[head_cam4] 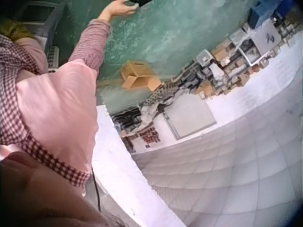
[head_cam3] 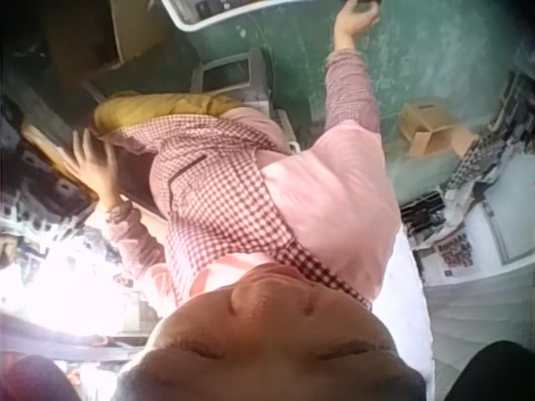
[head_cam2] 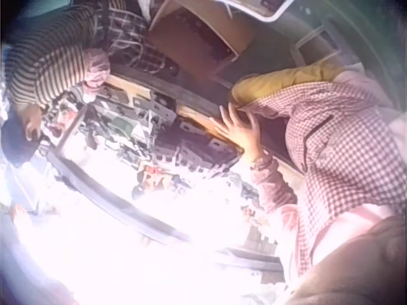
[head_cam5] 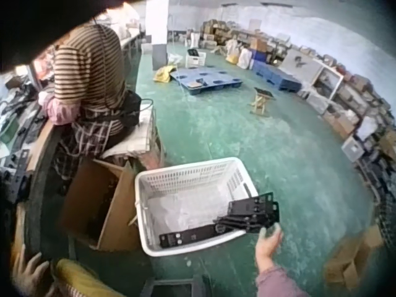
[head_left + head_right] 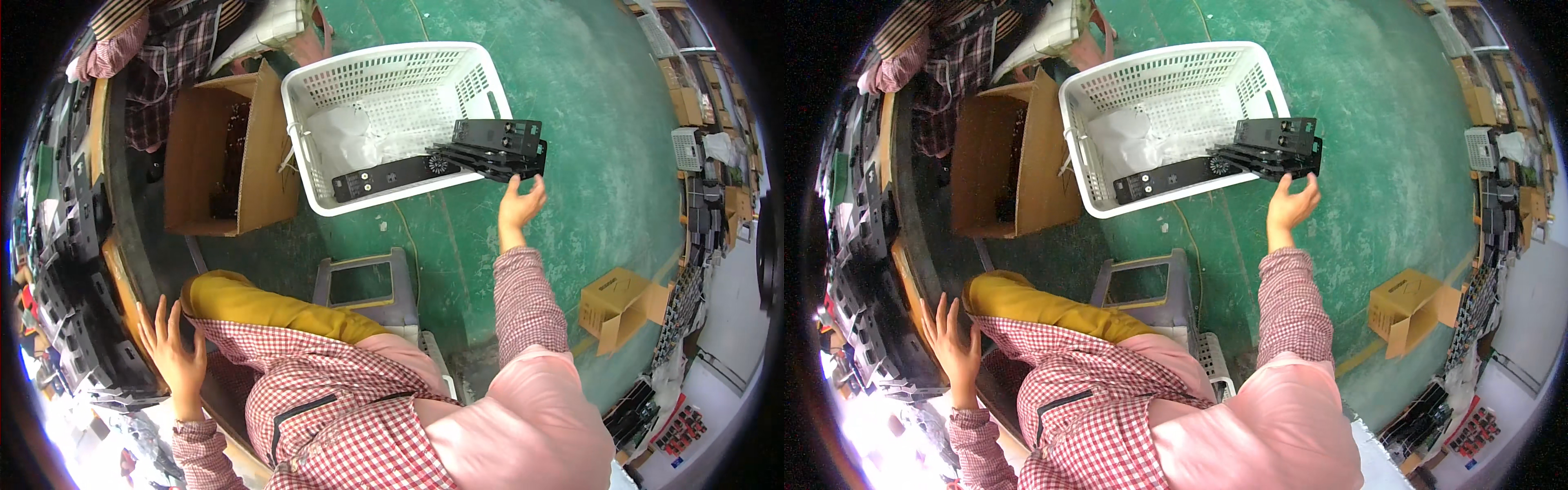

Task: The person retrieves black electronic units from a white basket and places them on a workbench. They apply white labels to the back of each unit, then attach small red switches to the front. The person repeats this process for multiple units, handling them one at a time.

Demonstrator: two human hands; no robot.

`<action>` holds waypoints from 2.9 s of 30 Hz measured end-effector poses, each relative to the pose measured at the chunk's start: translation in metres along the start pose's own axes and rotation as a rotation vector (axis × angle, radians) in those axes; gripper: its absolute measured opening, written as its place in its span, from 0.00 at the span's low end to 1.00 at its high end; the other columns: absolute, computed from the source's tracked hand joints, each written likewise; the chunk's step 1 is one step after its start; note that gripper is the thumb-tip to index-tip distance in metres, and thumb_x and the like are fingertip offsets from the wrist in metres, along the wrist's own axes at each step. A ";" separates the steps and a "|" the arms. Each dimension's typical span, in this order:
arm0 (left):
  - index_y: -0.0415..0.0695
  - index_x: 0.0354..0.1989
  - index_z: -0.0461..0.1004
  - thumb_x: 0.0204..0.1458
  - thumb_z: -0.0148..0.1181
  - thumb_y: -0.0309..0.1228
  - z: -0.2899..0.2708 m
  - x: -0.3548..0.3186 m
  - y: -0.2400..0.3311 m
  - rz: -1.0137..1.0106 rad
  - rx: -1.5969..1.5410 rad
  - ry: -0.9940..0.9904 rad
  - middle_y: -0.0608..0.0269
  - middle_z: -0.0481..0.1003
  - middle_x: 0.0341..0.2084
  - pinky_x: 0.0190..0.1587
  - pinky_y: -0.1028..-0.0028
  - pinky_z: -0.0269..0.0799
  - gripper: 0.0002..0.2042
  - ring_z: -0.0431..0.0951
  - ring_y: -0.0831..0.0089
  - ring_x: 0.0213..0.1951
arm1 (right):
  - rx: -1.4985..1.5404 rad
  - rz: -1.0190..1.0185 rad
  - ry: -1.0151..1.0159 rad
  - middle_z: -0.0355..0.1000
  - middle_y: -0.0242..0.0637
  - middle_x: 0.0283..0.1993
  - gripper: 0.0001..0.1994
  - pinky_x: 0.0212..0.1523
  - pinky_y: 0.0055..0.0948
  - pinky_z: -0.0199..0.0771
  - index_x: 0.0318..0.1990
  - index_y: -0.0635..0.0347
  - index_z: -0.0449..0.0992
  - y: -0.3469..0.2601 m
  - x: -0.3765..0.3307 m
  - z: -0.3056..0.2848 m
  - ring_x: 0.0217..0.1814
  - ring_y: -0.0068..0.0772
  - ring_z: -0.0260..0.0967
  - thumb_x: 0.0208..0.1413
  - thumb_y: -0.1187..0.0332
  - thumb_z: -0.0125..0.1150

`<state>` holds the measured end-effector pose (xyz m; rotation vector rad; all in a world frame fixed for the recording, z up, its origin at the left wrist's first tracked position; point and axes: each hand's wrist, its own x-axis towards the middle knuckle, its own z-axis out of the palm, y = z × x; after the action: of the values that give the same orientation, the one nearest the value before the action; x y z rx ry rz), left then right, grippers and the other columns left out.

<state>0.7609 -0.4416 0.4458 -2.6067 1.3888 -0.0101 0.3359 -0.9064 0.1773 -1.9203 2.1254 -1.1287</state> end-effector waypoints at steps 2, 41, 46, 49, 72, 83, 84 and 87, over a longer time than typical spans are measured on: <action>0.46 0.61 0.69 0.47 0.63 0.32 -0.003 0.001 0.002 -0.011 -0.007 -0.016 0.58 0.63 0.66 0.72 0.47 0.40 0.28 0.47 0.47 0.73 | -0.148 0.118 -0.017 0.68 0.54 0.57 0.35 0.61 0.50 0.63 0.63 0.61 0.66 -0.024 0.033 0.002 0.62 0.56 0.63 0.51 0.51 0.68; 0.43 0.56 0.73 0.47 0.62 0.32 -0.004 0.001 0.001 -0.054 -0.076 0.006 0.55 0.71 0.58 0.72 0.48 0.41 0.25 0.49 0.49 0.73 | -0.064 -0.445 -0.427 0.79 0.49 0.30 0.17 0.38 0.39 0.76 0.36 0.63 0.81 -0.216 0.147 -0.076 0.33 0.47 0.80 0.53 0.55 0.68; 0.42 0.55 0.74 0.46 0.62 0.35 -0.013 -0.003 0.005 -0.074 -0.147 0.033 0.55 0.72 0.57 0.72 0.49 0.42 0.25 0.49 0.52 0.73 | 0.369 -0.445 -0.547 0.77 0.31 0.39 0.15 0.44 0.24 0.71 0.44 0.71 0.80 -0.292 0.130 -0.202 0.39 0.20 0.70 0.57 0.65 0.69; 0.43 0.54 0.74 0.47 0.63 0.35 -0.013 0.001 0.003 -0.051 -0.220 0.078 0.56 0.72 0.57 0.73 0.48 0.42 0.24 0.49 0.52 0.73 | 0.720 -0.280 -0.561 0.77 0.36 0.49 0.16 0.53 0.24 0.69 0.52 0.68 0.78 -0.299 0.136 -0.275 0.48 0.25 0.73 0.57 0.72 0.66; 0.46 0.65 0.58 0.67 0.47 0.38 -0.035 -0.260 0.074 -1.094 -1.993 1.611 0.61 0.70 0.58 0.52 0.65 0.76 0.21 0.75 0.69 0.53 | 0.630 0.578 -2.528 0.73 0.42 0.59 0.19 0.64 0.45 0.68 0.60 0.62 0.69 -0.402 -0.303 -0.286 0.61 0.42 0.70 0.64 0.67 0.57; 0.39 0.56 0.66 0.61 0.55 0.27 0.001 -0.365 0.060 -1.474 -1.742 1.587 0.59 0.76 0.48 0.46 0.70 0.80 0.16 0.79 0.71 0.46 | 0.061 -0.264 -2.767 0.77 0.41 0.40 0.14 0.38 0.30 0.77 0.48 0.65 0.73 -0.392 -0.340 -0.302 0.37 0.32 0.76 0.67 0.62 0.50; 0.39 0.57 0.65 0.60 0.55 0.26 0.001 -0.376 0.058 -1.484 -1.733 1.565 0.59 0.76 0.47 0.46 0.70 0.81 0.17 0.80 0.71 0.45 | 0.142 -0.290 -2.723 0.78 0.40 0.35 0.14 0.30 0.25 0.74 0.43 0.65 0.74 -0.390 -0.342 -0.306 0.29 0.28 0.74 0.67 0.62 0.50; 0.39 0.58 0.64 0.59 0.55 0.25 0.007 -0.400 0.052 -1.496 -1.741 1.504 0.58 0.76 0.47 0.45 0.71 0.81 0.18 0.80 0.71 0.45 | 0.262 -0.265 -2.689 0.78 0.39 0.36 0.14 0.28 0.24 0.72 0.43 0.64 0.74 -0.379 -0.350 -0.303 0.28 0.25 0.73 0.66 0.61 0.51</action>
<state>0.4939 -0.1394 0.4632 1.0369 0.7008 0.5005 0.5793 -0.4390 0.4600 -1.2251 0.0483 1.0201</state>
